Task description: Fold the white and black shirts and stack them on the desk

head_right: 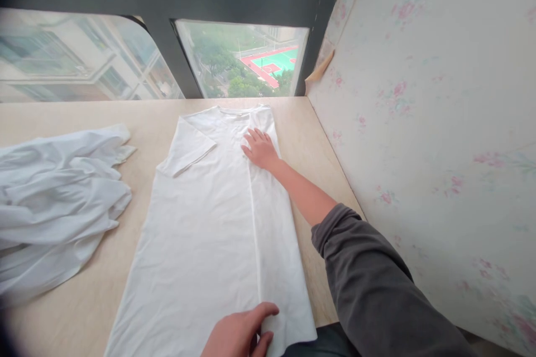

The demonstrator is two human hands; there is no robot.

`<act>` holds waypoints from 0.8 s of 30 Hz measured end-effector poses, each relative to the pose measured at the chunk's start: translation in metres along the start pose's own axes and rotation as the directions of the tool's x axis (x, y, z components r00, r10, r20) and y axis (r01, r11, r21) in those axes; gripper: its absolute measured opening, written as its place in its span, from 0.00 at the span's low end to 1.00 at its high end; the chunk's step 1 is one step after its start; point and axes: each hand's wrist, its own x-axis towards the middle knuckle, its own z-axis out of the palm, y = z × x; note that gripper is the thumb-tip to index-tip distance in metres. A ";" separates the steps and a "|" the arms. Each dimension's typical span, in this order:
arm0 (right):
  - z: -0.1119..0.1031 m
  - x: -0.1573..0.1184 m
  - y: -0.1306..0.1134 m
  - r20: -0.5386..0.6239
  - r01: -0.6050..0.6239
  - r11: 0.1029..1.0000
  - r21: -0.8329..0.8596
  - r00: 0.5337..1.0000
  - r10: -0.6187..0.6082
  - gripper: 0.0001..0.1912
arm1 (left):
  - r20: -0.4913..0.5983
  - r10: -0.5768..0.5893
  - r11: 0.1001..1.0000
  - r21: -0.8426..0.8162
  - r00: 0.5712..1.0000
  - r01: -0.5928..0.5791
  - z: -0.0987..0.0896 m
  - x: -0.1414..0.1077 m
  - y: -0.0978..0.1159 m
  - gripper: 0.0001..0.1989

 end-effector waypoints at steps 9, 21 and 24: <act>-0.027 -0.143 -0.041 -0.083 0.067 0.986 0.156 0.995 -0.054 0.26 | -0.153 0.021 0.994 0.107 0.988 -0.005 0.014 -0.016 -0.004 0.23; -0.005 -0.231 -0.065 0.065 0.266 0.962 -0.055 0.963 -0.262 0.24 | -0.831 -0.025 0.747 0.354 0.556 0.563 -0.016 -0.096 -0.113 0.22; -0.007 -0.232 -0.062 0.061 0.268 0.962 -0.055 0.962 -0.265 0.24 | -0.850 -0.138 0.710 0.273 0.509 0.649 -0.015 -0.125 -0.138 0.26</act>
